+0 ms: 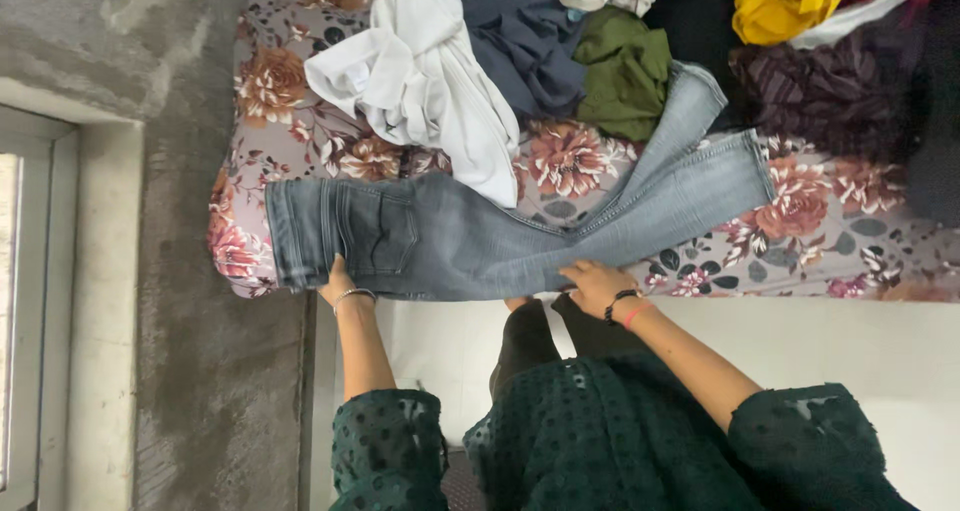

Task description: The person folds various items of clothing, such as jeans and shirts, by hand on a bed and places them into an open suitcase.

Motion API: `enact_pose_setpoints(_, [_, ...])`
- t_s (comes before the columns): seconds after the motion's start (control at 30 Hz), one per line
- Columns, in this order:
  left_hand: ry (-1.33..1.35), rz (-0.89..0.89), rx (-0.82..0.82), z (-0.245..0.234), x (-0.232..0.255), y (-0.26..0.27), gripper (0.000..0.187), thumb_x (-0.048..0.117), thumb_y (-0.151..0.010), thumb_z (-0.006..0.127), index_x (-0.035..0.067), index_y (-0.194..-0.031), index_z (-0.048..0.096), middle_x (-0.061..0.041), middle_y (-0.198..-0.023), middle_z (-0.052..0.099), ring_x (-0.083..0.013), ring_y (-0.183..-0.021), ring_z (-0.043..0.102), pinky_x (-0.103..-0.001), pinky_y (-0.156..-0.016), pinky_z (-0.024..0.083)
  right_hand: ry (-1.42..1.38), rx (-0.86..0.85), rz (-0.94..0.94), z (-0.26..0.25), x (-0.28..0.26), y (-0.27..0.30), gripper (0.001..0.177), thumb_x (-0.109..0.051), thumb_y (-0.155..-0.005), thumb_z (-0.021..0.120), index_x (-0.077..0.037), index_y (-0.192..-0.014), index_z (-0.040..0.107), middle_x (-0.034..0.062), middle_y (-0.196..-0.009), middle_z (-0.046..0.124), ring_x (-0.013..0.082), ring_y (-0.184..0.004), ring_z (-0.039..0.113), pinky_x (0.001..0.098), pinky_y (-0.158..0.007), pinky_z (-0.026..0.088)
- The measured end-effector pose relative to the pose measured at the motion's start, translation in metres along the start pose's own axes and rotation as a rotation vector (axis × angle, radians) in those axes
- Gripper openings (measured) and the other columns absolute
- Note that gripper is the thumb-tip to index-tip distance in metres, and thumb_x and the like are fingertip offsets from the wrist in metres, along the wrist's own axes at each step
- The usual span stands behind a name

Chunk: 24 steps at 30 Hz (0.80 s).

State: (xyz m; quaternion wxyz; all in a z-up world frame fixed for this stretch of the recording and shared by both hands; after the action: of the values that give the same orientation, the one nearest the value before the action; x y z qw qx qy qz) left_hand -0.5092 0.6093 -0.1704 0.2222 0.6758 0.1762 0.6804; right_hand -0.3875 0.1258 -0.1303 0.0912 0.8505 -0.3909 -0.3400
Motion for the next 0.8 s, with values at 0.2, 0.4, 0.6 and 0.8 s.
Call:
enact_pose_setpoints(0.2, [-0.452,-0.147,0.274,-0.017,-0.093,0.012,0.098,0.067,-0.093,0.072,-0.008,-0.147,0.041,-0.029,-0.148,0.054,-0.0411,-0.127,0.063,-0.051,-0.107,0.052,-0.100,0.166,0.256,0.022,0.082,0.007,0.055,-0.023,-0.082,0.071,-0.015,-0.135,0.059,0.0163,-0.134,0.060,0.0397,-0.123,0.058,0.0472,-0.103,0.048])
enact_pose_setpoints(0.4, [-0.835,0.455,0.200,0.046,-0.139,0.117,0.095,0.051,-0.092,0.073,-0.003,-0.157,0.029,-0.033,-0.161,0.024,-0.0506,-0.143,0.031,-0.060,-0.115,0.028,-0.205,0.472,0.433,0.012,0.135,0.005,0.061,-0.020,-0.081,0.074,-0.008,-0.138,0.056,0.0226,-0.135,0.058,0.0438,-0.124,0.056,0.0476,-0.105,0.047])
enact_pose_setpoints(0.6, [-1.079,1.019,-0.755,0.136,-0.149,0.252,0.071,0.019,-0.083,0.074,0.002,-0.146,0.046,-0.023,-0.154,0.042,-0.0489,-0.146,0.030,-0.059,-0.120,0.021,-0.252,0.520,0.614,0.002,0.184,0.006,0.063,-0.023,-0.084,0.074,-0.010,-0.142,0.053,0.0225,-0.137,0.054,0.0433,-0.125,0.052,0.0480,-0.104,0.046])
enact_pose_setpoints(0.8, [-1.165,0.887,-1.234,0.202,-0.204,0.286,0.046,0.012,-0.086,0.068,0.004,-0.130,0.061,-0.020,-0.137,0.060,-0.0397,-0.132,0.052,-0.047,-0.117,0.036,-0.129,0.458,0.696,-0.022,0.259,0.021,0.069,-0.027,-0.080,0.075,-0.013,-0.143,0.051,0.0173,-0.138,0.055,0.0383,-0.128,0.051,0.0469,-0.104,0.046])
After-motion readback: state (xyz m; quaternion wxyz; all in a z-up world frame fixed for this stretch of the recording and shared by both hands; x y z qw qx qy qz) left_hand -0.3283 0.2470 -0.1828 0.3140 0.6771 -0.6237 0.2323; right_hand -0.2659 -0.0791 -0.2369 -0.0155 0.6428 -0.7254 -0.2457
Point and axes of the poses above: each hand's wrist, its own y-axis away from the middle knuckle, its own z-axis out of the palm, x = y × z, the point moved 2 cm from there along -y, towards the middle knuckle
